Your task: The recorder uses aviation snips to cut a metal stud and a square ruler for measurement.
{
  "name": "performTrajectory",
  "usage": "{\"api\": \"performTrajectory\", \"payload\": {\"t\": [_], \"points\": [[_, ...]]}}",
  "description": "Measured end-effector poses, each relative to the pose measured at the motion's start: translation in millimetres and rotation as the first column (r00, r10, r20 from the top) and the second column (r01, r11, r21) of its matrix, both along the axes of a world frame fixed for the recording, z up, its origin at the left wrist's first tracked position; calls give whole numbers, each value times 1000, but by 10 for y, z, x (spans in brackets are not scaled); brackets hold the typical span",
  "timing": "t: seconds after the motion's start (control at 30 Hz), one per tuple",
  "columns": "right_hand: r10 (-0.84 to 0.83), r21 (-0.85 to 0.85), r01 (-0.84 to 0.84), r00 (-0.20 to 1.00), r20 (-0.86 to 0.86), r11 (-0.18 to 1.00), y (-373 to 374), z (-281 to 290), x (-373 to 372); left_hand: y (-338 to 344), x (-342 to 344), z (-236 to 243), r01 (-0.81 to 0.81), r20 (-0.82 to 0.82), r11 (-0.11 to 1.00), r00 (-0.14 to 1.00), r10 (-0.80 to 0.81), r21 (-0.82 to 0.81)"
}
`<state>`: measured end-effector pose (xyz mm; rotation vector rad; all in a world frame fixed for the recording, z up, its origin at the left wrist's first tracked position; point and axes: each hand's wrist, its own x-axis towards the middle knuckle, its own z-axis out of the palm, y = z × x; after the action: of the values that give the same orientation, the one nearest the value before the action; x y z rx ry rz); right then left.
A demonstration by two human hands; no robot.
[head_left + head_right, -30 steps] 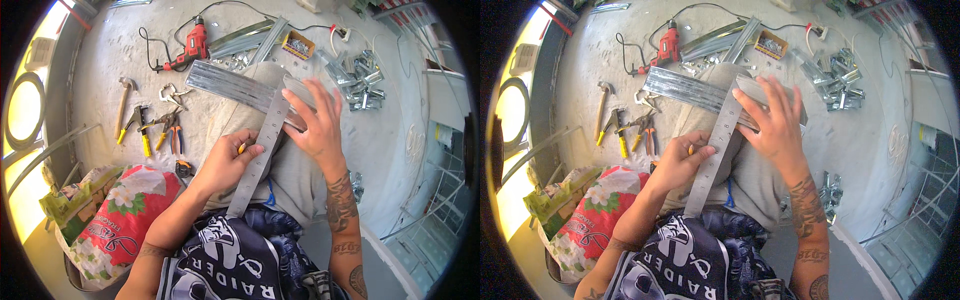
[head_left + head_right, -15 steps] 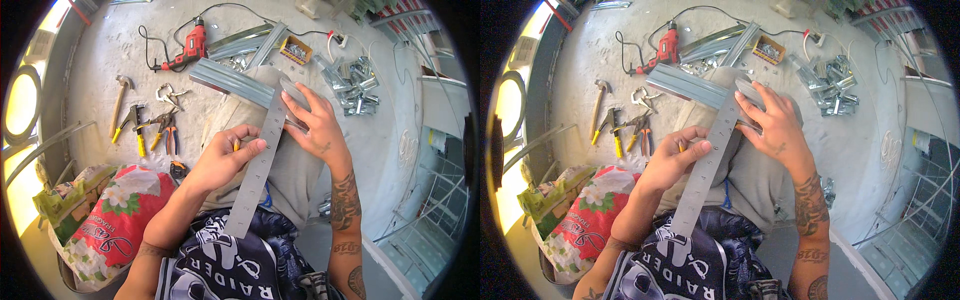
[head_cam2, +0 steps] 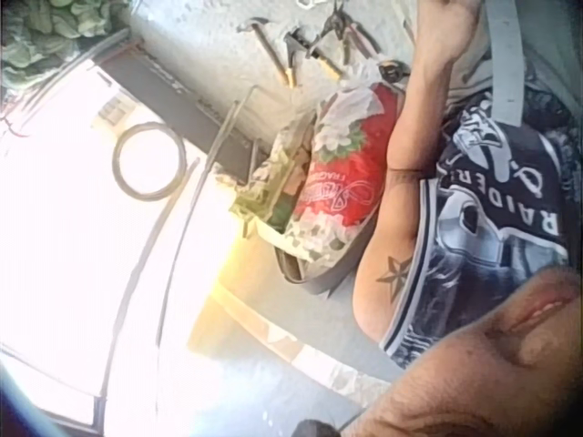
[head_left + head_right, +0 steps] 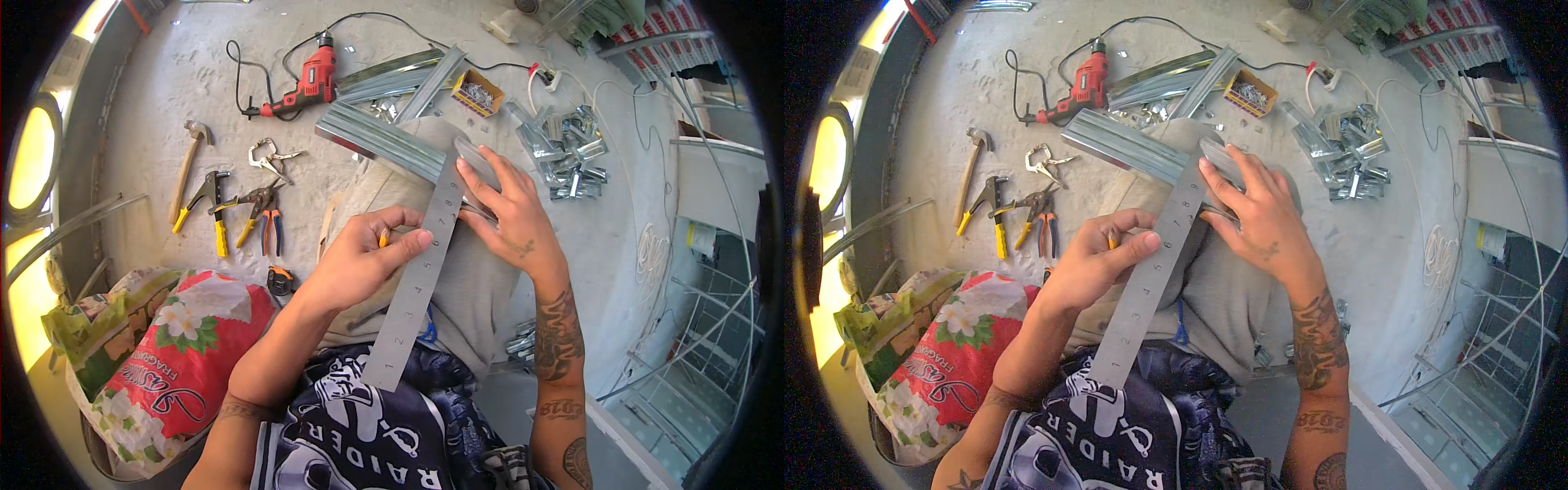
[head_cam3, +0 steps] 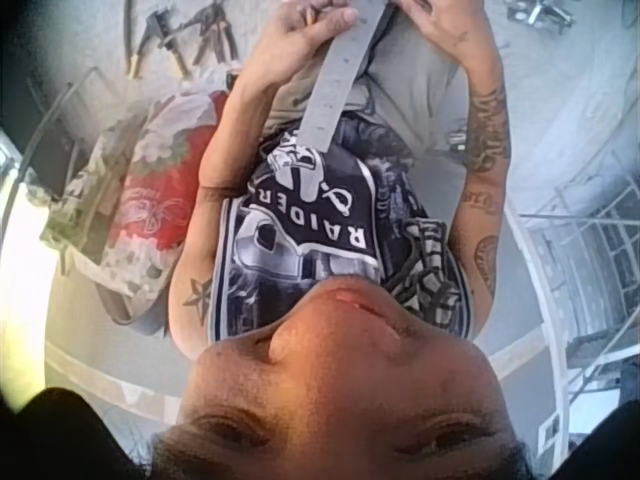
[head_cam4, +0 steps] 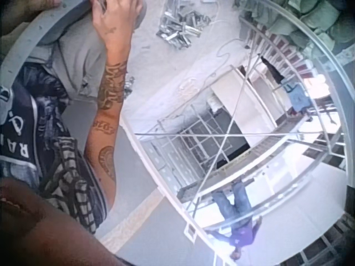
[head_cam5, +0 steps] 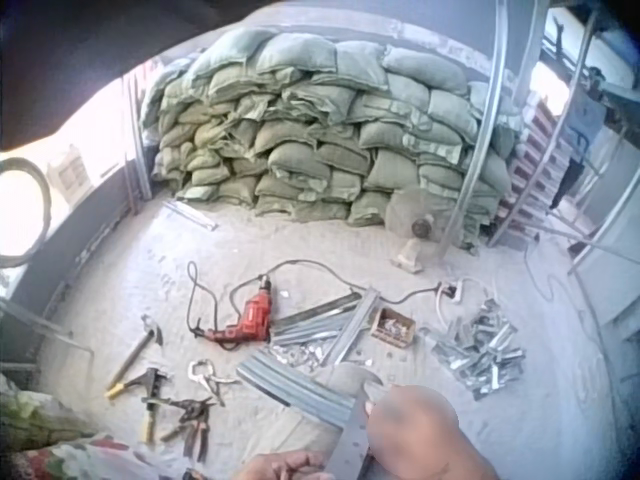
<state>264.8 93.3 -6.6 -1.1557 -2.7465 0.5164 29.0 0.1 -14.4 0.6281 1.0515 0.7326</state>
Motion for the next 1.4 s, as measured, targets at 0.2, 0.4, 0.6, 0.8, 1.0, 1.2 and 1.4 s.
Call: {"api": "performTrajectory", "payload": {"t": [0.2,0.4,0.6,0.8,1.0,1.2,1.4], "points": [[1,1,-1,1000,8,1000,-5,1,-4,2,0,3,8,-30,1000,1000,-8,23],[-16,-20,17,1000,8,1000,-20,11,-17,-5,-12,-18,20,-24,999,1000,-19,35],[-22,-12,22,1000,8,1000,-40,-11,10,-13,0,-17,29,-51,999,998,-27,31],[-15,24,14,1000,20,1000,-50,-49,4,-20,-3,-33,14,-17,1000,1000,-14,19],[-10,46,10,1000,-4,999,-59,-90,6,-27,-25,-51,38,-36,998,999,-36,42],[-13,199,13,1000,-5,980,-145,-301,6,-77,-90,-130,-5,-283,942,953,106,336],[-40,277,39,999,-3,960,-210,-344,-14,143,-169,136,158,-680,895,707,191,417]]}}
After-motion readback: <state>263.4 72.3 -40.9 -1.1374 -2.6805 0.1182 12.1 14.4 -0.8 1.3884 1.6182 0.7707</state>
